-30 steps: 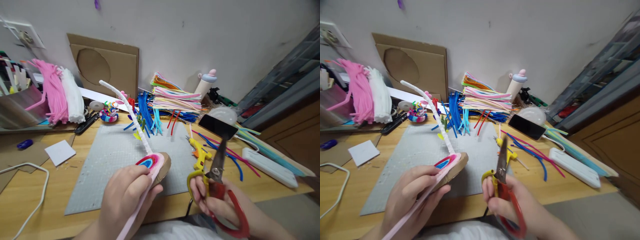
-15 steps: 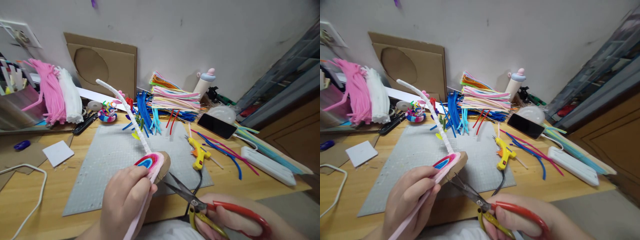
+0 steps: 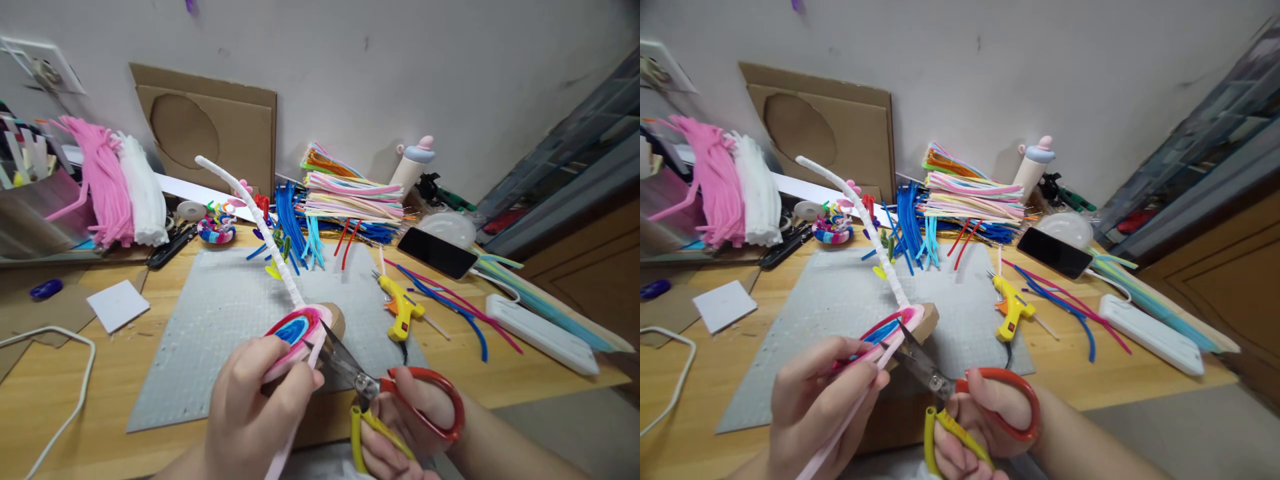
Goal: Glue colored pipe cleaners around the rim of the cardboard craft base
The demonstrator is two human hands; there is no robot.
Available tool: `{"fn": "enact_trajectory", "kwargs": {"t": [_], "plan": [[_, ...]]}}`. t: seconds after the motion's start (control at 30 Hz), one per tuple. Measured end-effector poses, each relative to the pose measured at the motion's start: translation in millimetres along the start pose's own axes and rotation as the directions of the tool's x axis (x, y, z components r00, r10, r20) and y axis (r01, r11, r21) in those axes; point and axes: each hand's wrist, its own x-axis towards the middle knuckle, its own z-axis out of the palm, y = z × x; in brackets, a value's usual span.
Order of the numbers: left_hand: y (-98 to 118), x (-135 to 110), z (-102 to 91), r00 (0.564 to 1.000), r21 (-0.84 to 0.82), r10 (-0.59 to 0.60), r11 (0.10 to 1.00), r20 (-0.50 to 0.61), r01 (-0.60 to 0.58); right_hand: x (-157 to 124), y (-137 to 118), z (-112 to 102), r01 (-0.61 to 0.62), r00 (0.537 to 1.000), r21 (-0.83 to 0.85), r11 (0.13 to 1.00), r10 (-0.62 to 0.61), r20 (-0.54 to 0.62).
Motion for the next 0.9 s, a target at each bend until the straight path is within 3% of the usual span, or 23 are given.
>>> {"fn": "enact_trajectory", "kwargs": {"t": [0.1,0.27,0.5,0.9], "plan": [[-0.6,-1.1,0.7,1.000,-0.002,-0.006,1.000,-0.002,0.006,11.4,-0.1,5.4,0.043,0.999,0.067,0.997,-0.045,0.029],[-1.8,-3.0,2.2,1.000,-0.007,-0.006,1.000,-0.013,0.006,24.1,0.0,11.1,-0.023,0.999,0.118,0.993,0.020,0.030],[-1.0,-3.7,3.7,1.000,-0.018,-0.021,1.000,-0.016,0.020,45.4,-1.9,29.7,0.048,0.999,0.175,0.983,-0.047,-0.011],[-3.6,-8.0,2.5,1.000,-0.002,0.003,1.000,-0.030,-0.003,48.6,-4.4,39.7,0.007,0.993,0.126,0.992,0.007,-0.117]]}}
